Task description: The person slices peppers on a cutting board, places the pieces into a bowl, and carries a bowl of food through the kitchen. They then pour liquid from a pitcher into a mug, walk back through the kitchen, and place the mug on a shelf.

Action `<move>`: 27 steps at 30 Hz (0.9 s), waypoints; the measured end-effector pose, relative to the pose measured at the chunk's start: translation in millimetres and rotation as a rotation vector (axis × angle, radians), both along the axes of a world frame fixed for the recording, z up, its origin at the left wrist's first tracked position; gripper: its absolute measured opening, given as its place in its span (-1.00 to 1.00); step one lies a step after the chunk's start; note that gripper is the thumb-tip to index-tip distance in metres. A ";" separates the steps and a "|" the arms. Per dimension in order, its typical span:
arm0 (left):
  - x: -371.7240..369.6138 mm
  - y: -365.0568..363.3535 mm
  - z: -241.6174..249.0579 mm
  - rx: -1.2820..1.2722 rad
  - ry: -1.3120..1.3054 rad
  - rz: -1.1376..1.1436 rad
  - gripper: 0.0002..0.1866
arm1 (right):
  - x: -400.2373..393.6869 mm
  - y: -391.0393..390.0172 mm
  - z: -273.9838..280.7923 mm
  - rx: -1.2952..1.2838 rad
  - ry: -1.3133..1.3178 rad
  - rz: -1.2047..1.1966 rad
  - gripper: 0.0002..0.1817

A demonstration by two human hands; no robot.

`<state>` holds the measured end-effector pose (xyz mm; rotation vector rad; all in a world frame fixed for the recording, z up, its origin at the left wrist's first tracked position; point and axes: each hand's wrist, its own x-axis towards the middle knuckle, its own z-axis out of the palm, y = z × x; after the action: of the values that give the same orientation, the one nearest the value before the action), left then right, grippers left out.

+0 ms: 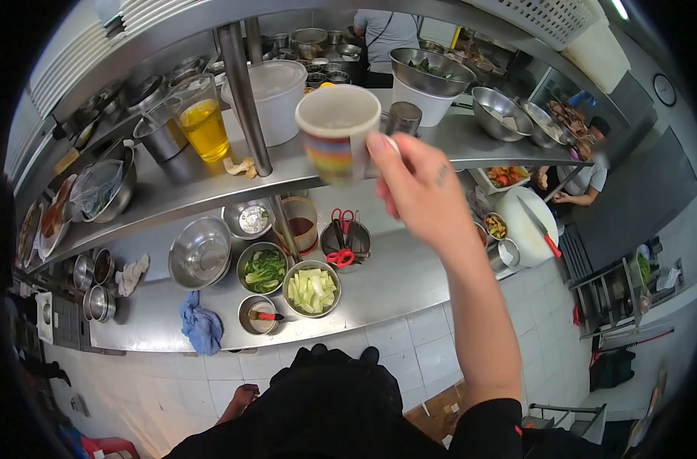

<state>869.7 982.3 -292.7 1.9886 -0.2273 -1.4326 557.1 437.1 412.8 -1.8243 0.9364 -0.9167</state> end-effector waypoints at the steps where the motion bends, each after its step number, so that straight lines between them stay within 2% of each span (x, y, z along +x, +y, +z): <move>1: 7.2 4.8 -14.4 -0.043 0.010 -0.001 -0.70 | 12.8 -14.8 -8.9 0.011 -0.049 -0.011 -0.54; 5: 15.8 6.8 -14.6 -0.113 0.027 0.038 -0.70 | 52.0 -57.9 -37.1 0.063 -0.118 -0.090 -0.49; 8: 17.1 7.8 -4.8 0.004 0.043 0.041 -0.71 | 69.3 -77.6 -48.8 0.104 -0.169 -0.135 -0.47; 13: 22.8 13.4 16.3 0.013 -0.075 -0.212 -0.71 | 86.3 -86.5 -51.9 0.144 -0.186 -0.132 -0.43; 14: 23.7 14.7 16.9 -0.095 -0.024 -0.133 -0.73 | 88.4 -87.6 -54.7 0.152 -0.188 -0.132 -0.42; 16: 31.4 19.9 -0.3 -0.106 -0.062 -0.198 -0.73 | 93.3 -88.9 -61.6 0.148 -0.279 -0.143 -0.48; 18: 36.3 10.8 25.6 -0.138 -0.147 -0.449 -0.73 | 91.5 -96.6 -69.1 0.159 -0.282 -0.082 -0.44; 20: 44.9 -7.7 36.8 -0.196 -0.130 -0.609 -0.72 | 81.5 -85.6 -70.8 0.124 -0.335 -0.067 -0.42; 22: 60.1 -4.7 -15.2 -0.265 -0.006 -0.671 -0.69 | 56.9 -64.8 -73.1 0.075 -0.311 -0.047 -0.39; 23: 56.6 -10.1 -21.7 -0.356 -0.369 -0.931 -0.63 | 39.5 -52.6 -80.1 0.050 -0.336 -0.034 -0.41; 26: 51.3 -37.0 -17.5 -0.286 -0.133 -0.774 -0.59 | -20.0 -8.9 -120.4 0.019 -0.418 0.010 -0.55; 27: 45.3 -42.3 -15.7 -0.257 -0.059 -0.705 -0.57 | -46.8 -0.5 -148.0 0.099 -0.353 0.075 -0.48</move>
<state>915.0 940.0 -308.3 1.8093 -1.1694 -1.6428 510.2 436.6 264.8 -1.5386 0.6749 -1.0822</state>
